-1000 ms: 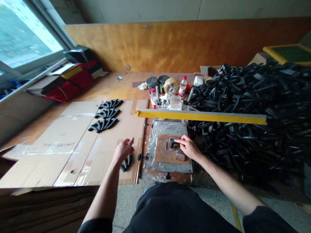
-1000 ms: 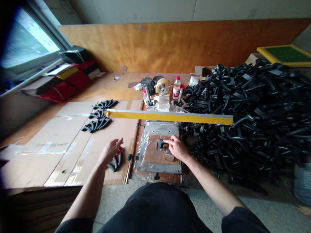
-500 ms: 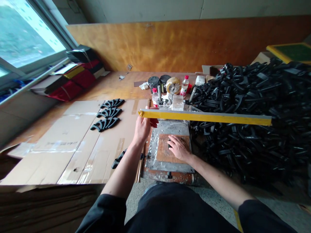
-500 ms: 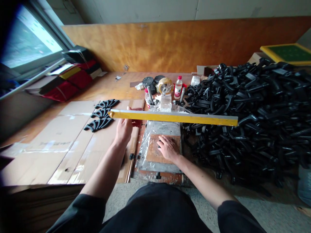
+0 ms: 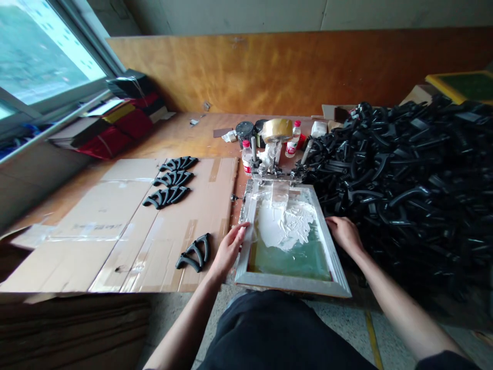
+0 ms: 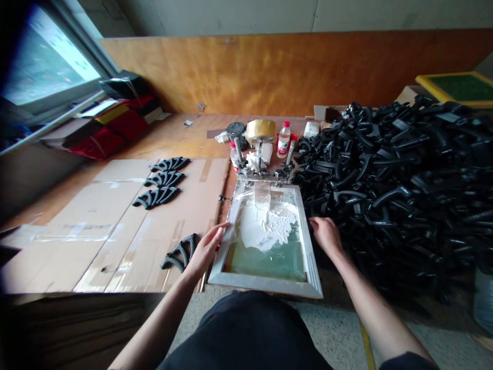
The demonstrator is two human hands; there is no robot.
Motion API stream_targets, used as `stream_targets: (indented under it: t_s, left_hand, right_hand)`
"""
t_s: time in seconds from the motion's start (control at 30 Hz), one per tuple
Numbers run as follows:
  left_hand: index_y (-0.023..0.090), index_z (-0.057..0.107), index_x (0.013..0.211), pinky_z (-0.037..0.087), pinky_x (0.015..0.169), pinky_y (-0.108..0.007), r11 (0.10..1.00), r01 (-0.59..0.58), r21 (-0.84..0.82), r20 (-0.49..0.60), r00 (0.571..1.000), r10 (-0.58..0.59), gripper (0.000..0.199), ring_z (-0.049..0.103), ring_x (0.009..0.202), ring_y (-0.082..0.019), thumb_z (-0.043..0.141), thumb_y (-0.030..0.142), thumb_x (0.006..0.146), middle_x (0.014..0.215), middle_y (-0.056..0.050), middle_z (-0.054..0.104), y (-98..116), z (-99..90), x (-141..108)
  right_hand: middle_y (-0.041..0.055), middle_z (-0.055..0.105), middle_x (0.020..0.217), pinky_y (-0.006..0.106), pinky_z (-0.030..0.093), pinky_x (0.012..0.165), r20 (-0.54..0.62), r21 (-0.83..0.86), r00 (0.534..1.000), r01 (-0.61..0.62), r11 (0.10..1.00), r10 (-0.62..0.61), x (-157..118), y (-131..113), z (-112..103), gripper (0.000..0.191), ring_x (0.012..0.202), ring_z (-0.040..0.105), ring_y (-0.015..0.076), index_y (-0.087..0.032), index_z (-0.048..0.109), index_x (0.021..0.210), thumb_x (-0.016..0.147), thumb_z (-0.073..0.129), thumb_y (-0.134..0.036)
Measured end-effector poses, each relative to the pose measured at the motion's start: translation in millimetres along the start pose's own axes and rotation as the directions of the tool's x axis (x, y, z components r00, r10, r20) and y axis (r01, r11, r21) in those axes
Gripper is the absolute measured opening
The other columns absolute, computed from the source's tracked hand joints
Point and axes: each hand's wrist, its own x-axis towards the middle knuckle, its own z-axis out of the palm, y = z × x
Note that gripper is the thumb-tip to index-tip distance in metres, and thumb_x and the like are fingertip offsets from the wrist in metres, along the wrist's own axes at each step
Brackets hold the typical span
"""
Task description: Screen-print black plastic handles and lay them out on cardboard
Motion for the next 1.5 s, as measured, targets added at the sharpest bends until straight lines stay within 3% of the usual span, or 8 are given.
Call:
stream_targets:
  t_s: [0.1,0.2,0.43,0.7,0.87,1.03,1.27,1.5]
  left_hand:
    - [0.022,0.043,0.142,0.036,0.054,-0.020,0.999,0.049,0.019,-0.004,0.999,-0.049,0.067,0.046,0.057,-0.010,0.056,0.052,0.084,0.071,0.003,0.057,-38.6,8.0,7.5]
    - [0.022,0.040,0.144,0.035,0.053,-0.020,0.991,0.056,0.119,-0.068,0.997,-0.049,0.067,0.045,0.055,-0.009,0.057,0.046,0.084,0.068,0.004,0.054,-65.0,15.2,18.4]
    - [0.023,0.045,0.141,0.038,0.057,-0.021,0.967,0.064,0.245,-0.089,0.995,-0.044,0.059,0.052,0.062,-0.011,0.052,0.044,0.086,0.076,0.002,0.058,-85.7,17.0,26.8]
    - [0.022,0.049,0.137,0.037,0.059,-0.023,0.974,0.040,0.221,-0.085,0.996,-0.022,0.057,0.052,0.064,-0.013,0.052,0.049,0.086,0.076,0.001,0.058,-85.0,16.9,24.2]
    - [0.023,0.047,0.138,0.037,0.057,-0.022,0.976,0.045,0.215,-0.065,0.997,-0.031,0.058,0.050,0.062,-0.012,0.052,0.048,0.086,0.075,0.002,0.056,-83.2,14.3,24.7]
    - [0.023,0.048,0.138,0.037,0.056,-0.021,0.987,0.055,0.154,-0.055,0.997,-0.047,0.058,0.050,0.061,-0.012,0.053,0.047,0.085,0.076,0.002,0.057,-76.4,14.4,23.2]
    - [0.023,0.045,0.140,0.030,0.050,-0.019,0.999,0.051,-0.001,0.008,0.999,-0.051,0.066,0.042,0.052,-0.009,0.059,0.052,0.083,0.064,0.006,0.050,-28.2,3.6,9.9]
    - [0.019,0.063,0.110,0.046,0.058,-0.023,0.918,-0.082,-0.387,-0.051,0.996,0.068,0.055,0.061,0.068,-0.014,0.043,0.065,0.087,0.086,-0.005,0.066,65.9,2.5,19.4]
  right_hand:
    - [0.0130,0.067,0.103,0.043,0.052,0.086,-0.176,0.042,0.984,-0.024,0.999,0.031,31.3,-16.6,-15.4,0.024,0.094,0.063,0.0258,-0.016,0.069,0.104,0.090,0.050,-0.024]
    - [0.0153,0.051,0.137,0.042,0.045,0.101,-0.248,0.040,0.938,0.259,0.965,-0.241,58.9,-78.1,-13.5,0.049,0.121,0.050,0.0295,-0.014,0.057,0.127,0.081,0.065,-0.028]
    - [0.0060,0.068,0.092,0.031,0.049,0.075,0.229,-0.045,0.899,0.393,0.919,-0.373,54.3,-157.4,16.7,0.010,0.086,0.063,0.0217,-0.019,0.064,0.093,0.084,0.061,-0.021]
    - [0.0038,0.068,0.091,0.026,0.043,0.069,0.367,0.111,0.578,0.751,0.651,-0.729,-7.3,-136.0,4.5,0.020,0.082,0.061,0.0178,-0.019,0.065,0.091,0.080,0.053,-0.007]
    - [0.0032,0.068,0.086,0.028,0.044,0.069,0.229,0.089,0.726,0.648,0.757,-0.648,0.2,-139.0,9.2,0.011,0.083,0.061,0.0197,-0.020,0.066,0.086,0.081,0.059,-0.014]
    - [0.0066,0.069,0.092,0.029,0.046,0.072,0.186,0.126,0.662,0.717,0.686,-0.726,-15.9,-136.4,18.4,0.017,0.085,0.062,0.0193,-0.018,0.067,0.097,0.084,0.056,-0.013]
    - [0.0014,0.072,0.101,0.027,0.046,0.070,0.046,0.088,0.916,0.393,0.915,-0.398,68.4,-154.7,-16.4,0.053,0.081,0.065,0.0188,-0.031,0.053,0.133,0.083,0.069,-0.037]
    - [0.0054,0.069,0.071,0.023,0.042,0.060,-0.250,0.248,0.965,-0.012,0.969,0.076,109.4,-57.8,-55.6,0.040,0.062,0.059,0.0137,-0.010,0.068,0.107,0.095,0.043,-0.037]
